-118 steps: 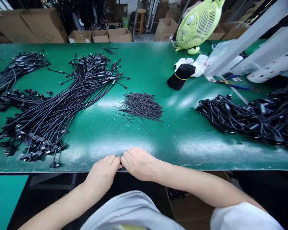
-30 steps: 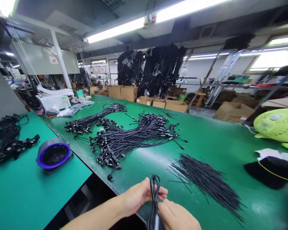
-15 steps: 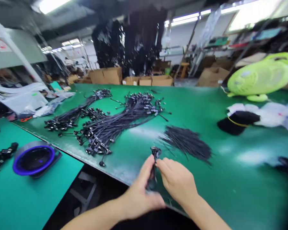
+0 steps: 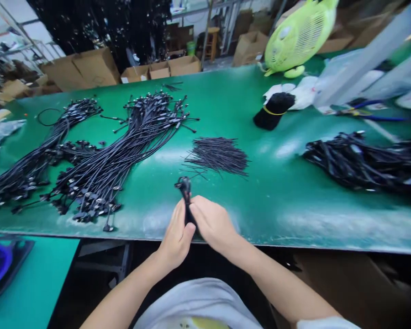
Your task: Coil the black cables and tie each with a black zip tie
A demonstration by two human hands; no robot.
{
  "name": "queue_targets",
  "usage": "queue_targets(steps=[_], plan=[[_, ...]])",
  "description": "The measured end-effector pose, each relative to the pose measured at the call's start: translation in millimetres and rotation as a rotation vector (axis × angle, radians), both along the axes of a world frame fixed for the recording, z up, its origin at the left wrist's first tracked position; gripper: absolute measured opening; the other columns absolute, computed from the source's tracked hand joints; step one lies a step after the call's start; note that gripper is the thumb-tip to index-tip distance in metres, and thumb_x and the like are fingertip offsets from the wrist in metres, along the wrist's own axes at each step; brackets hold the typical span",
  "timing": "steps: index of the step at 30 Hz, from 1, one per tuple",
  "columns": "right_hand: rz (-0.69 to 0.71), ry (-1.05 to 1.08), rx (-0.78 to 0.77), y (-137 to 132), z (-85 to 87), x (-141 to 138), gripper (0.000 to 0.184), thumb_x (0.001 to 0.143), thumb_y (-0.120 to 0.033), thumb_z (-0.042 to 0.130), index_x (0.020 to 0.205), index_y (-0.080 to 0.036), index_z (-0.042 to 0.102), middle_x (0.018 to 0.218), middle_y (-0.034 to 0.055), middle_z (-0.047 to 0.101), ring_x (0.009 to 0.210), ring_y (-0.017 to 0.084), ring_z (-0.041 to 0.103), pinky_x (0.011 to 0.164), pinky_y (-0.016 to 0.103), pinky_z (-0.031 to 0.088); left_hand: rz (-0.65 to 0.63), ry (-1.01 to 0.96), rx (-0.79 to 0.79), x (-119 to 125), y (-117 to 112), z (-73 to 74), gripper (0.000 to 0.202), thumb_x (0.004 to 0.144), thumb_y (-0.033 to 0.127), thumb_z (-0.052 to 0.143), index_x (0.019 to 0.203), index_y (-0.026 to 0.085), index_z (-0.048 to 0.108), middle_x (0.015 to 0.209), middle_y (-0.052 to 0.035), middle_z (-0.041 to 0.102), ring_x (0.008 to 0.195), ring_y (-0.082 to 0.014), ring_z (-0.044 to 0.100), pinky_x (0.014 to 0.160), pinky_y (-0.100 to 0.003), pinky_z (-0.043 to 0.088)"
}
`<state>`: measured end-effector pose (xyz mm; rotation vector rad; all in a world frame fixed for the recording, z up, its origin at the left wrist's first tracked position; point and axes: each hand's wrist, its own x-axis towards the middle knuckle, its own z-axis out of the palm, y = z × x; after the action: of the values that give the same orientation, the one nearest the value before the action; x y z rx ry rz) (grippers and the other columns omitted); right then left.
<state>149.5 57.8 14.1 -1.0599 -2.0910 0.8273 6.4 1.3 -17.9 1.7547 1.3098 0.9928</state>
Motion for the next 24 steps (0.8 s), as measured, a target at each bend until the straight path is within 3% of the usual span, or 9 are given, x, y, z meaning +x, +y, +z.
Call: queue_targets(steps=[3, 5, 7, 9, 12, 15, 18, 21, 24], plan=[[0.080, -0.120, -0.037, -7, 3.3, 8, 0.027, 0.098, -0.028, 0.033, 0.112, -0.017, 0.053, 0.104, 0.0084, 0.065, 0.090, 0.019, 0.061, 0.078, 0.030, 0.046, -0.040, 0.202, 0.140, 3, 5, -9.5, 0.077, 0.094, 0.060, 0.026, 0.154, 0.017, 0.006, 0.159, -0.0202, 0.020, 0.148, -0.0308, 0.016, 0.118, -0.054, 0.016], [0.113, -0.179, -0.128, -10, -0.5, 11, 0.028, 0.099, -0.028, 0.036, 0.121, -0.017, 0.049, 0.104, 0.0063, 0.067, 0.084, 0.017, 0.063, 0.073, 0.027, 0.046, -0.085, 0.307, 0.190, 3, 9, -15.8, 0.088, 0.089, 0.068, 0.031, 0.154, 0.017, 0.004, 0.156, -0.0228, 0.023, 0.147, -0.0357, 0.017, 0.115, -0.060, 0.020], [0.065, -0.273, -0.105, -5, -10.7, 19, 0.025, 0.100, -0.027, 0.037, 0.118, -0.016, 0.052, 0.097, 0.0044, 0.068, 0.077, 0.015, 0.064, 0.067, 0.024, 0.044, -0.151, 0.369, 0.182, 3, 13, -20.8, 0.091, 0.087, 0.067, 0.039, 0.155, 0.018, 0.002, 0.155, -0.0234, 0.027, 0.145, -0.0377, 0.023, 0.111, -0.061, 0.029], [-0.092, -0.424, 0.025, 8, -20.1, 41, 0.019, 0.099, -0.026, 0.043, 0.103, -0.017, 0.059, 0.087, 0.0007, 0.069, 0.075, 0.013, 0.064, 0.065, 0.021, 0.042, -0.261, 0.401, 0.142, 0, 14, -22.8, 0.081, 0.090, 0.056, 0.046, 0.155, 0.024, 0.009, 0.154, -0.0181, 0.033, 0.141, -0.0348, 0.034, 0.107, -0.055, 0.040], [-0.485, -0.614, 0.194, 39, -13.7, 115, 0.018, 0.097, -0.025, 0.048, 0.091, -0.019, 0.064, 0.080, -0.0022, 0.068, 0.072, 0.010, 0.062, 0.066, 0.019, 0.040, -0.374, 0.413, 0.106, -15, 11, -20.0, 0.056, 0.093, 0.038, 0.049, 0.147, 0.036, 0.034, 0.149, -0.0051, 0.046, 0.132, -0.0262, 0.049, 0.102, -0.042, 0.050], [-0.795, -0.678, 0.248, 72, 13.8, 213, 0.038, 0.101, -0.029, 0.033, 0.104, -0.009, 0.066, 0.094, 0.0118, 0.068, 0.086, 0.015, 0.061, 0.074, 0.027, 0.040, -0.238, 0.380, 0.119, -41, 9, -15.8, 0.042, 0.092, 0.036, 0.050, 0.134, 0.036, 0.053, 0.135, -0.0012, 0.060, 0.121, -0.0234, 0.059, 0.098, -0.038, 0.053], [-1.032, -0.740, 0.287, 94, 34.5, 288, 0.055, 0.098, -0.039, 0.033, 0.093, 0.003, 0.069, 0.096, 0.0278, 0.063, 0.093, 0.025, 0.059, 0.071, 0.037, 0.038, -0.038, 0.378, 0.094, -67, 11, -11.4, 0.034, 0.093, 0.038, 0.047, 0.124, 0.032, 0.061, 0.127, -0.0010, 0.066, 0.116, -0.0224, 0.063, 0.097, -0.038, 0.053], [-1.054, -0.786, 0.292, 106, 31.2, 310, 0.061, 0.096, -0.049, 0.037, 0.078, -0.002, 0.070, 0.092, 0.0286, 0.062, 0.085, 0.025, 0.060, 0.060, 0.041, 0.034, 0.089, 0.414, 0.071, -84, 14, -2.1, 0.034, 0.094, 0.040, 0.045, 0.121, 0.028, 0.063, 0.125, -0.0027, 0.067, 0.116, -0.0216, 0.062, 0.100, -0.038, 0.051], [-0.894, -0.761, 0.391, 128, 9.6, 281, 0.052, 0.099, -0.050, 0.035, 0.088, -0.009, 0.066, 0.100, 0.0164, 0.065, 0.079, 0.017, 0.060, 0.064, 0.038, 0.043, 0.232, 0.495, 0.112, -103, 16, 11.9, 0.036, 0.095, 0.040, 0.043, 0.121, 0.023, 0.062, 0.123, -0.0059, 0.067, 0.116, -0.0221, 0.060, 0.103, -0.039, 0.047]])
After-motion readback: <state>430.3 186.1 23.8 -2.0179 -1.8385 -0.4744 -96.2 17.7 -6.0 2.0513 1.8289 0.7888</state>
